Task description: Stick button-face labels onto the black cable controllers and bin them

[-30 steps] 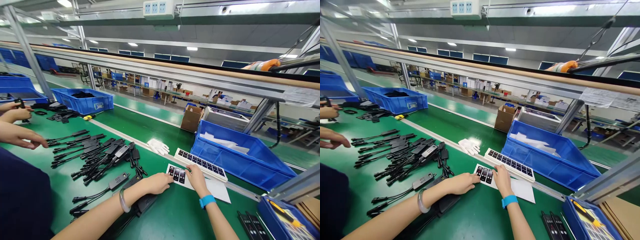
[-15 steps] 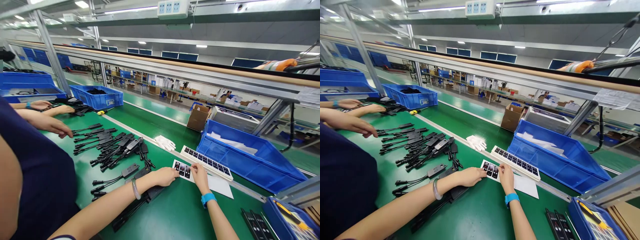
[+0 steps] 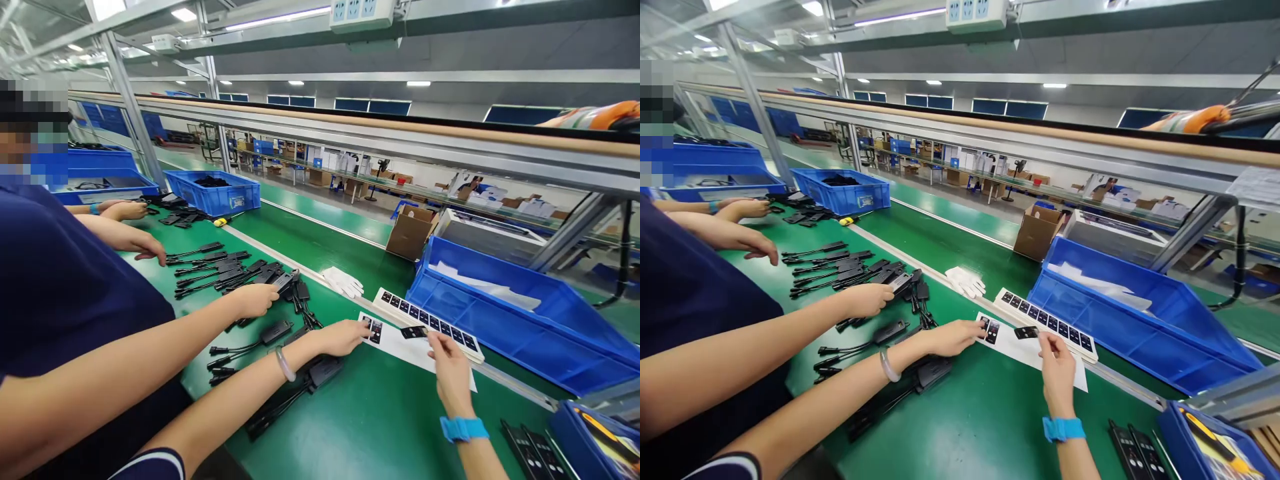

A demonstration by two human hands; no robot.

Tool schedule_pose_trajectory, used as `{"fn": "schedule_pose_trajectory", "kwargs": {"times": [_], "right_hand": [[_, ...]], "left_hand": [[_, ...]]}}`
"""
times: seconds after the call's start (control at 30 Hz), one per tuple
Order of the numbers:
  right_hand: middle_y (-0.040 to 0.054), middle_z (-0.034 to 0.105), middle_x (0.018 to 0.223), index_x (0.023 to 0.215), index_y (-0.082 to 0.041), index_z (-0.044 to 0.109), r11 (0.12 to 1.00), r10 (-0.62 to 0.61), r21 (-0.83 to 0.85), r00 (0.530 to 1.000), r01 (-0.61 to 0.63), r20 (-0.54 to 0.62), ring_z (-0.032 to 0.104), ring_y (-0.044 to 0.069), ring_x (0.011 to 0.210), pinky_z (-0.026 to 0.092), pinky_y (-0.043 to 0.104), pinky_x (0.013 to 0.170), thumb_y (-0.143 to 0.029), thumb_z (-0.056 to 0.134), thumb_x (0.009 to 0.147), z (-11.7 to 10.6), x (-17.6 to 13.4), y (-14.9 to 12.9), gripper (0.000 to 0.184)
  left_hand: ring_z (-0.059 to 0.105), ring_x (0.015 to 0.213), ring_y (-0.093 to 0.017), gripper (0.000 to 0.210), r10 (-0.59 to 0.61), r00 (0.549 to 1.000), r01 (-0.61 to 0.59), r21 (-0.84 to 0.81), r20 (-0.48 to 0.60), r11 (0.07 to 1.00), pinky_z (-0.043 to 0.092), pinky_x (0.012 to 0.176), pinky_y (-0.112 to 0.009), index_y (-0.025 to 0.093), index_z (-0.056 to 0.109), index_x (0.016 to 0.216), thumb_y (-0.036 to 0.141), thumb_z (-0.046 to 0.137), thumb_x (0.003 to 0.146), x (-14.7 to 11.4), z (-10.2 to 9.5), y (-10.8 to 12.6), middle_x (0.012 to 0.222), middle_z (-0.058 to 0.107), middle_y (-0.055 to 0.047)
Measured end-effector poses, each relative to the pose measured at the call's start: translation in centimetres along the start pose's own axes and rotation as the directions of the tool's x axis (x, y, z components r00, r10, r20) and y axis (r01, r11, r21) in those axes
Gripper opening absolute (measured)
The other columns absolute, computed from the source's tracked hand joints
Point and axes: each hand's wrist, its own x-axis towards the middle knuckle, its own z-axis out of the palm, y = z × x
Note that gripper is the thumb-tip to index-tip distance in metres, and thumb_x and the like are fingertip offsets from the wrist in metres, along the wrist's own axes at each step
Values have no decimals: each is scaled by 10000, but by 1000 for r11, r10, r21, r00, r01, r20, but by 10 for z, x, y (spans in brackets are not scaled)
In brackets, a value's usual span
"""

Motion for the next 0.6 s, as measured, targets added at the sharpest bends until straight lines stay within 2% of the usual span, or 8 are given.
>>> {"fn": "schedule_pose_trajectory", "kwargs": {"times": [0.07,0.17,0.23,0.33,0.4,0.47,0.53,0.6], "right_hand": [[55,604,863,868,-151,621,996,54,67,999,-53,-7,562,181,766,507,297,605,-553,629,706,-19,-15,-7,433],[29,565,873,844,-182,618,970,141,196,990,-143,23,554,170,785,518,265,587,-489,696,698,-39,-45,-17,349],[17,535,884,832,-199,608,948,176,262,984,-181,41,537,161,788,517,240,562,-463,716,695,-46,-63,-20,316],[13,501,886,844,-212,594,931,199,300,978,-209,64,517,154,781,514,231,547,-455,712,710,-46,-80,-20,301],[16,495,871,874,-218,585,910,214,342,972,-235,98,513,158,777,511,242,543,-450,699,729,-45,-87,-21,296],[17,496,851,906,-227,576,882,214,399,967,-251,137,509,163,775,502,247,536,-440,678,755,-44,-90,-24,280],[15,497,839,918,-238,568,860,197,445,967,-248,159,501,162,773,487,241,524,-430,650,786,-46,-91,-27,248],[13,494,852,908,-245,567,862,176,453,972,-229,156,490,158,775,474,232,518,-426,621,812,-50,-91,-30,212]], "left_hand": [[545,1040,-268,302,-108,994,109,38,-34,993,443,872,-370,141,571,1114,294,524,858,-16,-10,4,1097,575,-138],[535,962,-336,508,-282,959,279,189,-9,941,446,825,-429,107,622,907,538,713,654,-47,-13,21,949,576,-161],[534,957,-337,414,-357,934,340,296,6,893,439,828,-426,127,612,802,472,758,625,-65,-10,35,908,584,-153],[569,930,-307,225,-398,917,385,309,-24,870,445,793,-397,129,570,914,303,624,782,-77,-8,55,920,596,-146],[602,837,-270,251,-409,910,415,135,-72,900,452,718,-358,143,503,1032,318,519,852,-75,-9,66,896,600,-112],[609,699,-216,319,-398,914,373,-222,-80,901,444,622,-307,182,437,1101,401,479,874,-65,-7,75,829,591,-51],[554,538,-151,392,-369,929,296,-617,10,729,416,517,-258,210,405,1105,480,511,842,-49,6,84,708,546,17],[450,432,-88,417,-330,930,290,-877,164,383,372,442,-215,200,419,1036,488,586,785,-32,31,91,608,461,70]]}}
